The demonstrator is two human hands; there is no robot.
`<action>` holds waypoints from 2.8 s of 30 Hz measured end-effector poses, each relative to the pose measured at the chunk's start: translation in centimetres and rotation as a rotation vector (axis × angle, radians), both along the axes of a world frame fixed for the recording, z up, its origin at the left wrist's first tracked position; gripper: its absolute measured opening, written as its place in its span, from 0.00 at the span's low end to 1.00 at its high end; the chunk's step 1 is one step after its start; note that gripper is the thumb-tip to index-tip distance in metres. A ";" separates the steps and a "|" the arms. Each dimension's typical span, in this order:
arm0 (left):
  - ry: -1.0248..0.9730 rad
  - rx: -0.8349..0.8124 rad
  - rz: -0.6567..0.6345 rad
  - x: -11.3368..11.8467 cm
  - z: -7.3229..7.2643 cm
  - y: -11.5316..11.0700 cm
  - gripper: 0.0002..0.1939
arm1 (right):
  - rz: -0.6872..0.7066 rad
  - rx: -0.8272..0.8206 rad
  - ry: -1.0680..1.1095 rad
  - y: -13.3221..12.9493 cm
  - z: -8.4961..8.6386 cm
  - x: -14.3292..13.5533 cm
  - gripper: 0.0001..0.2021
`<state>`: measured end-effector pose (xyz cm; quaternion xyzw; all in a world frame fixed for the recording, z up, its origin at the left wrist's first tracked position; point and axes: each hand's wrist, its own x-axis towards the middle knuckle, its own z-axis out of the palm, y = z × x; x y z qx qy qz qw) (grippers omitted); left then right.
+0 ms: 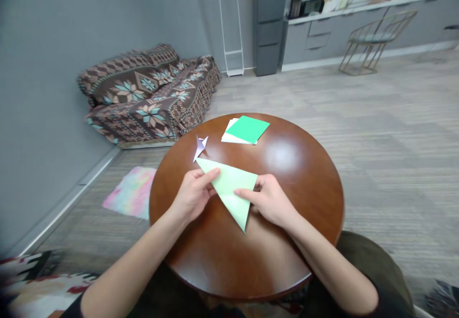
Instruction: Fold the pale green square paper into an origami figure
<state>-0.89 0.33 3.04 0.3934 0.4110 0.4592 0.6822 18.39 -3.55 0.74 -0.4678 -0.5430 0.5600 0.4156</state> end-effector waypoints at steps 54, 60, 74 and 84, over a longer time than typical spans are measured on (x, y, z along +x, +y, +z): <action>0.020 0.160 0.113 2.2 -1.5 -1.4 0.12 | -0.133 -0.003 0.107 -0.4 0.7 -0.4 0.15; 0.010 0.102 0.097 1.8 0.5 -0.3 0.17 | -0.149 0.023 0.130 -0.3 0.5 -0.3 0.14; -0.093 0.143 0.259 0.3 1.6 1.5 0.17 | -0.163 0.013 0.116 -0.3 0.5 -0.3 0.13; 0.001 0.015 -0.007 1.4 -0.8 -2.0 0.12 | -0.245 0.033 0.135 -0.1 0.3 -0.2 0.14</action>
